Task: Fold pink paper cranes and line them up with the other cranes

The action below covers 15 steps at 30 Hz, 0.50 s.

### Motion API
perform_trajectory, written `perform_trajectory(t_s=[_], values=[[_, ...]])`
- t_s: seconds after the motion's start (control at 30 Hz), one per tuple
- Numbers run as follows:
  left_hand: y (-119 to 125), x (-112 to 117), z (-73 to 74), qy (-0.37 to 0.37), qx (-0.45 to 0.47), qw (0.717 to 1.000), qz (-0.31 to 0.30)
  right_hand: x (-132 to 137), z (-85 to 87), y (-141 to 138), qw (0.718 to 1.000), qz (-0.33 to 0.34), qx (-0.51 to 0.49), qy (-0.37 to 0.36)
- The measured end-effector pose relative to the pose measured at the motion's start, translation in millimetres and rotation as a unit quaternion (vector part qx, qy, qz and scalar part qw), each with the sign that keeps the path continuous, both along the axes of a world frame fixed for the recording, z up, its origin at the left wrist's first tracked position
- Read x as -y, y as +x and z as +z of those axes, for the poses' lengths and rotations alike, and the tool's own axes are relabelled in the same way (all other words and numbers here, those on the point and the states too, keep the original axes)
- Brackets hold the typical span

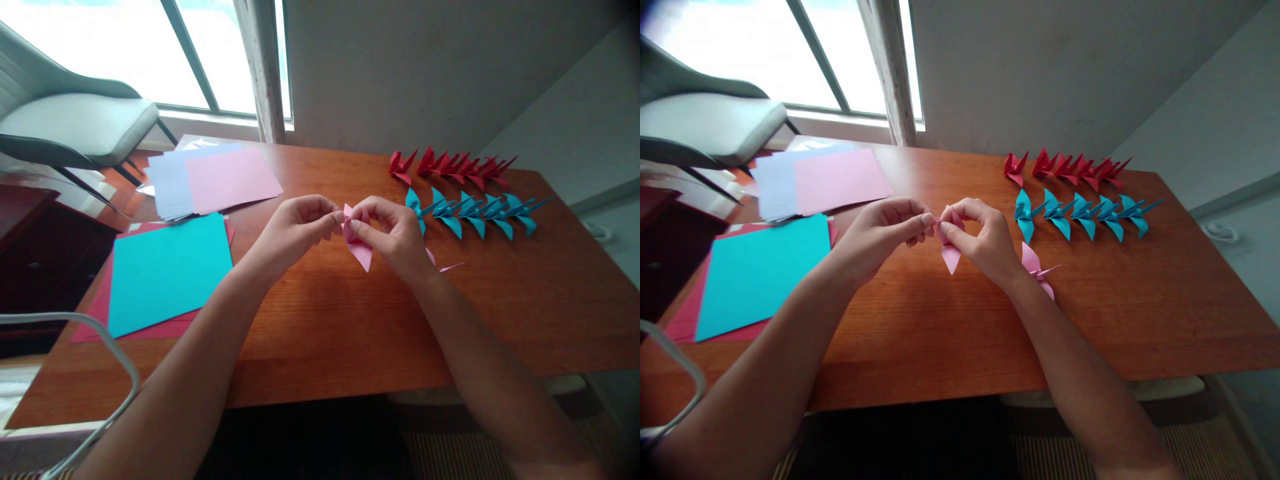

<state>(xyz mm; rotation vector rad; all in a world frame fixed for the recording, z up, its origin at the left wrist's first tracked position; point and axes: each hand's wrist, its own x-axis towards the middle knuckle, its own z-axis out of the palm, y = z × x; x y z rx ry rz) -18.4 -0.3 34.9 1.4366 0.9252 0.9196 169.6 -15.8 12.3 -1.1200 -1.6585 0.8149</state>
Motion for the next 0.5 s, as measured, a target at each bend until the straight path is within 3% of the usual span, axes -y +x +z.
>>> perform_trajectory(t_s=[0.1, 0.17, 0.23, 0.33, 0.5], values=[[2.3, 0.2, -2.8, 0.039, -0.006, 0.999, 0.019, -1.0, -0.9, -0.2, 1.0, -0.006, 0.0, 0.001], [4.2, 0.6, -5.3, 0.107, -0.026, 0.992, 0.059, -1.8, -1.8, -0.6, 1.0, -0.016, -0.007, 0.002], [5.5, 1.3, -7.8, 0.201, -0.069, 0.973, 0.095, -2.8, -3.1, -1.0, 1.0, -0.026, -0.014, 0.004], [5.7, 2.1, -10.1, 0.298, -0.136, 0.94, 0.093, -4.3, -5.4, -1.2, 0.999, -0.039, -0.016, 0.01], [4.0, 1.9, -10.2, 0.332, -0.172, 0.923, 0.092, -5.1, -6.6, -0.5, 0.999, -0.041, -0.017, 0.024]])
